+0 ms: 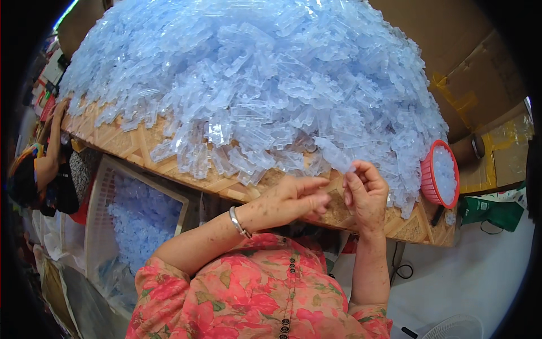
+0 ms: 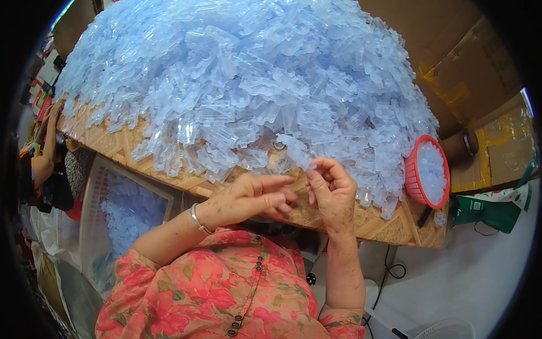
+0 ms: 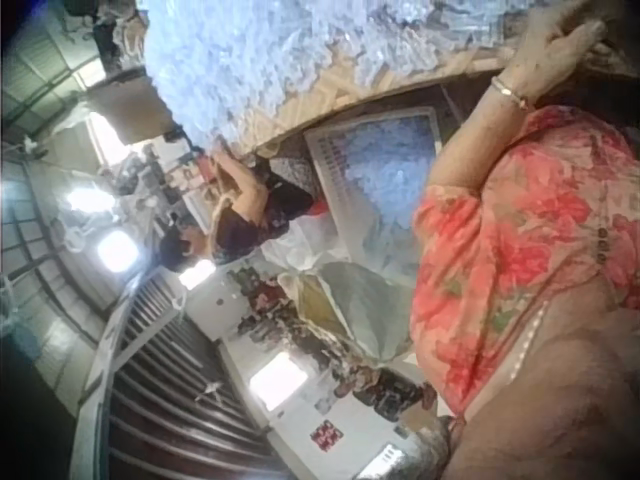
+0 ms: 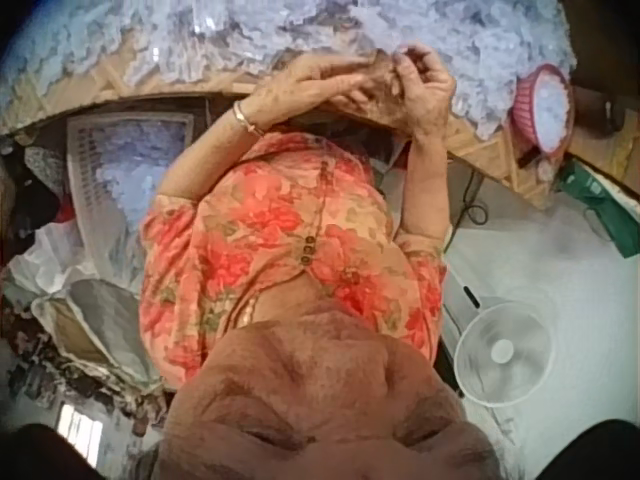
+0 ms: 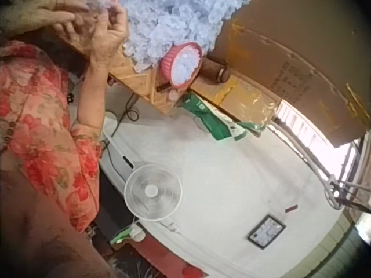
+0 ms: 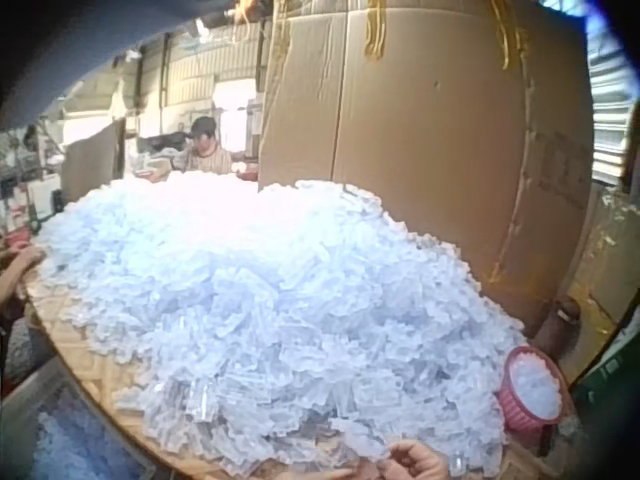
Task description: The person repeatedly picks up small translucent plastic components from a large pile on a wooden table, snaps two pieces together by hand, and places the assembled unit into a red basket. The process is continuous and repetitive throughout the clip.
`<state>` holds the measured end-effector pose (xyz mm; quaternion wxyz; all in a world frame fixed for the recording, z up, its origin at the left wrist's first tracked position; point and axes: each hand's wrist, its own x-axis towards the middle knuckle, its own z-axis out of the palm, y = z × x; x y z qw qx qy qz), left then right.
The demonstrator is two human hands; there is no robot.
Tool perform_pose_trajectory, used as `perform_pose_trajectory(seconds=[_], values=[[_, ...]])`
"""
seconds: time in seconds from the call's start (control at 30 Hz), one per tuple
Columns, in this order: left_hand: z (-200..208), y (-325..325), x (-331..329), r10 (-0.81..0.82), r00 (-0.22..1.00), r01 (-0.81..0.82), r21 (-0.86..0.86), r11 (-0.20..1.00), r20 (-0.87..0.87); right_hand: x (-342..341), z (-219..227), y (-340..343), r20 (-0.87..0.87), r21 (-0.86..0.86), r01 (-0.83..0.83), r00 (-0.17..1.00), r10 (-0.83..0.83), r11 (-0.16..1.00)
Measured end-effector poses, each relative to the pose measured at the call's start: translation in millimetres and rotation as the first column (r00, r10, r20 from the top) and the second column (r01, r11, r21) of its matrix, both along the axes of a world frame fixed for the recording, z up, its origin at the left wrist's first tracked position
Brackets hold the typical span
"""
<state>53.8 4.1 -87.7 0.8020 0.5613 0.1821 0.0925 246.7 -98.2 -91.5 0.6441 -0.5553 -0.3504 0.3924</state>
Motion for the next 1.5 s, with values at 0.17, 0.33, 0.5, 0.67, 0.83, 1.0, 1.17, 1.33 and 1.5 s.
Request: perform_pose_trajectory(seconds=[0.17,0.33,0.5,0.67,0.83,1.0,1.17,1.33,1.5], values=[[-15,-2,31,0.190,0.944,-0.031,-0.504,0.863,0.268,-12,-5,-22,0.690,0.124,0.147,0.698,-0.191,0.981],[-17,-6,43,0.165,0.957,-0.011,-0.540,0.841,0.237,-20,-11,-31,0.848,0.261,0.125,0.445,-0.289,0.957],[-24,-11,50,0.089,0.966,0.068,-0.568,0.821,0.243,-15,-16,-39,0.827,0.259,0.167,0.472,-0.307,0.951],[-15,-15,52,0.059,0.968,0.073,-0.497,0.865,0.244,-15,-15,-42,0.814,0.292,0.178,0.471,-0.341,0.940],[-24,-16,54,0.088,0.965,0.073,-0.574,0.816,0.248,-21,-18,-42,0.803,0.271,0.154,0.508,-0.312,0.950],[-18,-15,51,0.115,0.980,0.006,-0.602,0.799,0.162,-25,-10,-43,0.736,0.277,0.255,0.564,-0.375,0.926],[-23,-10,49,0.091,0.977,0.033,-0.564,0.825,0.191,15,-8,-56,0.773,0.319,0.460,0.381,-0.508,0.829],[-17,-10,47,0.092,0.982,0.012,-0.540,0.841,0.165,42,-10,-71,0.809,0.236,0.582,0.326,-0.489,0.778],[-21,-11,48,0.068,0.978,0.054,-0.560,0.827,0.195,41,-18,-70,0.828,0.206,0.623,0.300,-0.474,0.754]])
